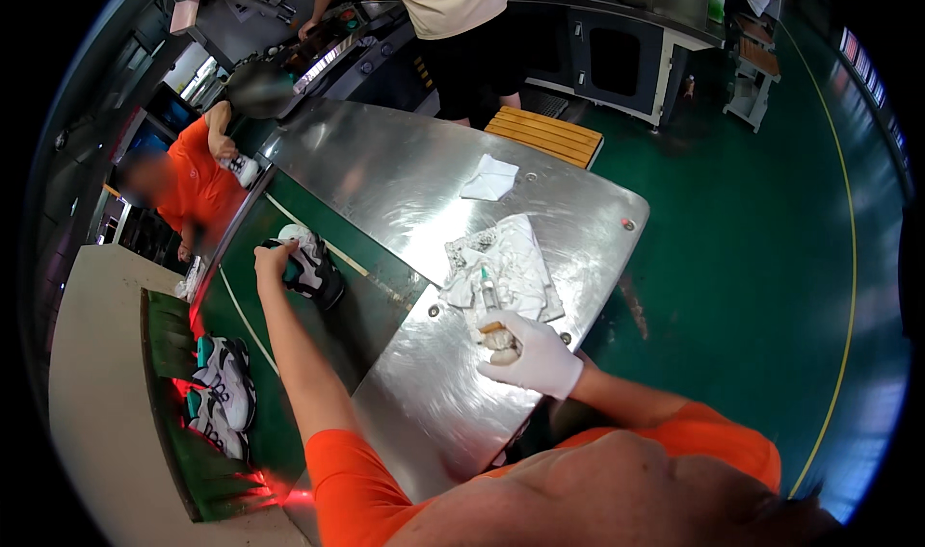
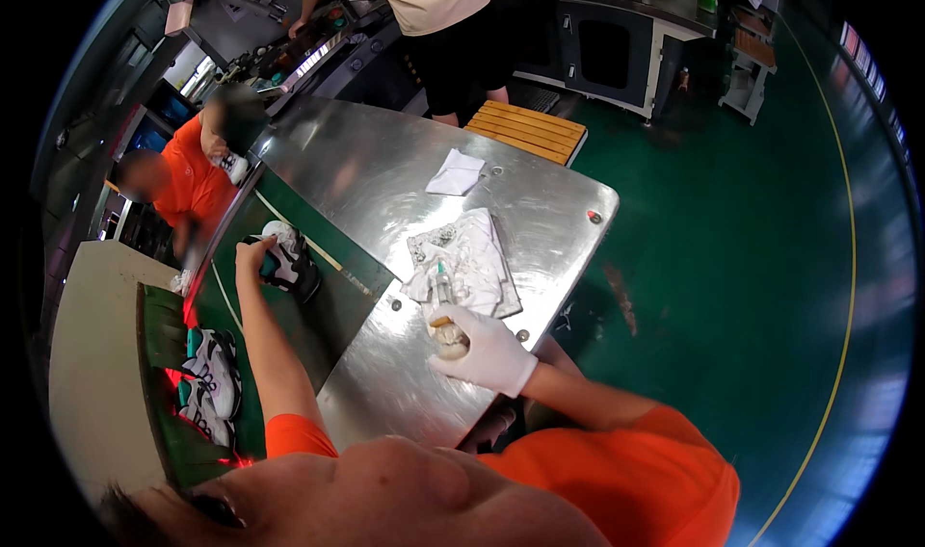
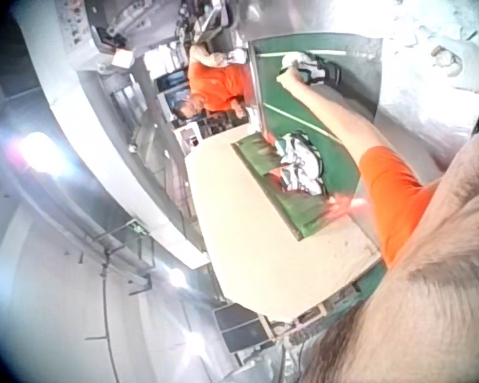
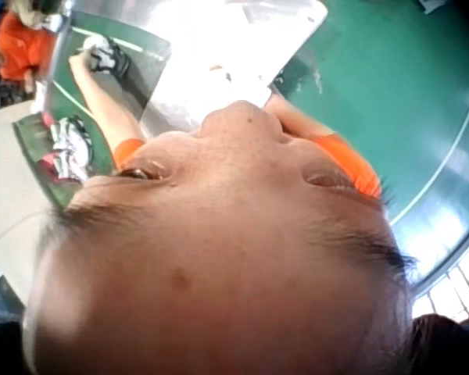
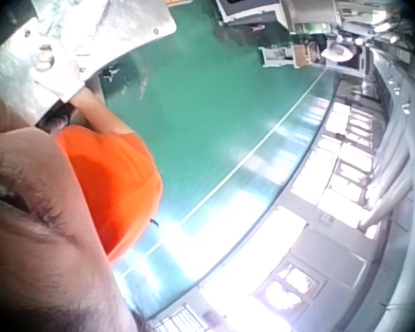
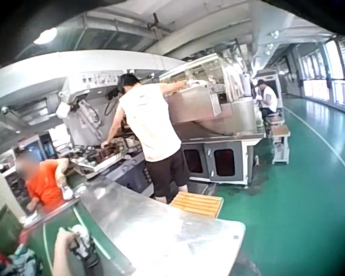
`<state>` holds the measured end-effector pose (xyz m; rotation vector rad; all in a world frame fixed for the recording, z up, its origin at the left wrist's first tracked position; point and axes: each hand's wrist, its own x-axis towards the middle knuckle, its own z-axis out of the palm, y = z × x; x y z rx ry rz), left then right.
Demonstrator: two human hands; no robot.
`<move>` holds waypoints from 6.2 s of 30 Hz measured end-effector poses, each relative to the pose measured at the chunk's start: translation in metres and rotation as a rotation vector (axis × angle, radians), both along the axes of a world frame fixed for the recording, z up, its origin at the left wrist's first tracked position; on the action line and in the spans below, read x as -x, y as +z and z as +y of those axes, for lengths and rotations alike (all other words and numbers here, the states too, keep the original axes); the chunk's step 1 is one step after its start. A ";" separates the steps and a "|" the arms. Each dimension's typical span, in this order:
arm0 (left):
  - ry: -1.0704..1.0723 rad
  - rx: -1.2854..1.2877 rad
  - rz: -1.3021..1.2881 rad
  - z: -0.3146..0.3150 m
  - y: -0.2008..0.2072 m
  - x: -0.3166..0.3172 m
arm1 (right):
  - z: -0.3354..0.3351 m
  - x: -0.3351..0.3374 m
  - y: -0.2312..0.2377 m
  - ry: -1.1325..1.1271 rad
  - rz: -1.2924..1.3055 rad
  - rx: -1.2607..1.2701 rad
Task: The person uses a syringe to apply a clear liquid to the seams of white and teal sneakers. They hold the shoe with one hand and carefully dispense the liquid along the edges with the other, rotating the shoe to access different areas. The person places the treated shoes on a metal table and repeats the process on multiple pairs.
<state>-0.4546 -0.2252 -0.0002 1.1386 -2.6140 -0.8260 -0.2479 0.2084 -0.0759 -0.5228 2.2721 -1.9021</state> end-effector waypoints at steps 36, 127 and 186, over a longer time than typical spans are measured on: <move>-0.911 0.693 0.449 0.173 -0.005 -0.462 | -0.009 0.011 0.086 0.456 -0.314 -0.167; -0.753 0.791 0.253 0.228 0.001 -0.450 | 0.032 -0.053 0.062 0.428 -0.770 0.671; -1.006 -0.452 -0.125 0.156 0.087 -0.247 | 0.006 -0.007 0.059 0.940 -0.319 0.804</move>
